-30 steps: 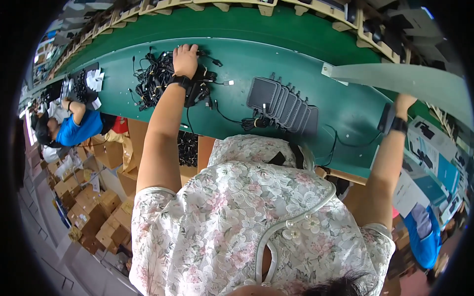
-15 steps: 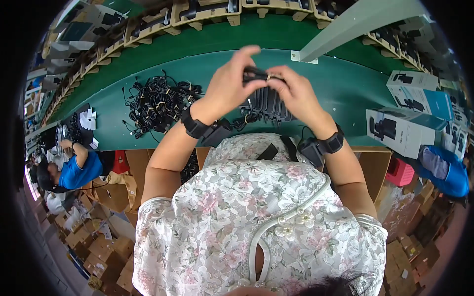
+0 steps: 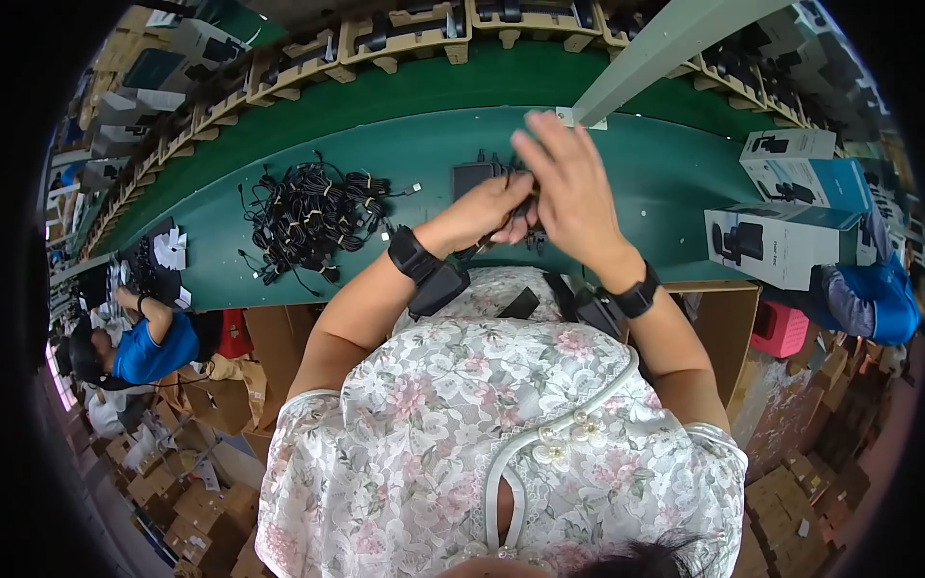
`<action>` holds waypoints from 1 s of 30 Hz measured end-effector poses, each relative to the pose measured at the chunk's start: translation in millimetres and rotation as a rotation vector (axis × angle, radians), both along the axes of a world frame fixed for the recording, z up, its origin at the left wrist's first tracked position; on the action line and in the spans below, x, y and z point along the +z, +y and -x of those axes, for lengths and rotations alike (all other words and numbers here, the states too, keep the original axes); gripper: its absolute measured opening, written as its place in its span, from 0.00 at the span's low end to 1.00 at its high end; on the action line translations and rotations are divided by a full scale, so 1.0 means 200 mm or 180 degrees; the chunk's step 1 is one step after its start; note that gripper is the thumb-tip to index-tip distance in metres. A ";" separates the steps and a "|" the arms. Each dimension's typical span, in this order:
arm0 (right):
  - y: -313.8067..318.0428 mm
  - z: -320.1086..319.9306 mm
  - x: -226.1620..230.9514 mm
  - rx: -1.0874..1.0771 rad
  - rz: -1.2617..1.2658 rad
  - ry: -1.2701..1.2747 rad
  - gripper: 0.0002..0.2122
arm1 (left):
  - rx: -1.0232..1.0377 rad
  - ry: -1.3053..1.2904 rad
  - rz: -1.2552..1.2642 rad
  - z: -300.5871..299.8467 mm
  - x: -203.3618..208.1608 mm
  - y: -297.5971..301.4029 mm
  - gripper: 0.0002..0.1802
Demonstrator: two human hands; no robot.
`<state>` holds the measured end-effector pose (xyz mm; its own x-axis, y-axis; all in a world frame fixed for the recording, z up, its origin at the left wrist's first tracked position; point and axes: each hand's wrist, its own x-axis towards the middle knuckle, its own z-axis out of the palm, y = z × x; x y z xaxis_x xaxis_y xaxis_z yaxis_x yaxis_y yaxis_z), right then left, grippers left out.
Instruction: The person picks up a cable and a base, joins them together, and places the assembly into a tray. After repeating this, the person retrieves a bundle of cables from a box and continues the assembly process.
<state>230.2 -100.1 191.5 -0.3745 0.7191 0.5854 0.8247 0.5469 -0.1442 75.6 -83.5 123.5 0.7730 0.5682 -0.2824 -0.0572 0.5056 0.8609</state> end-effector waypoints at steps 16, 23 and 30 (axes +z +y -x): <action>0.23 -0.87 -0.05 -0.1106 0.2037 0.0341 0.14 | 0.0774 0.0378 -0.0378 0.04 -0.12 -0.04 0.18; 0.90 -1.12 0.02 -0.0839 0.1350 0.1306 0.17 | 0.0939 0.0526 0.0345 0.06 -0.11 -0.21 0.16; 1.31 -1.09 0.17 -0.1698 0.2257 0.0702 0.22 | 0.1217 0.0504 0.0632 0.06 -0.08 -0.26 0.13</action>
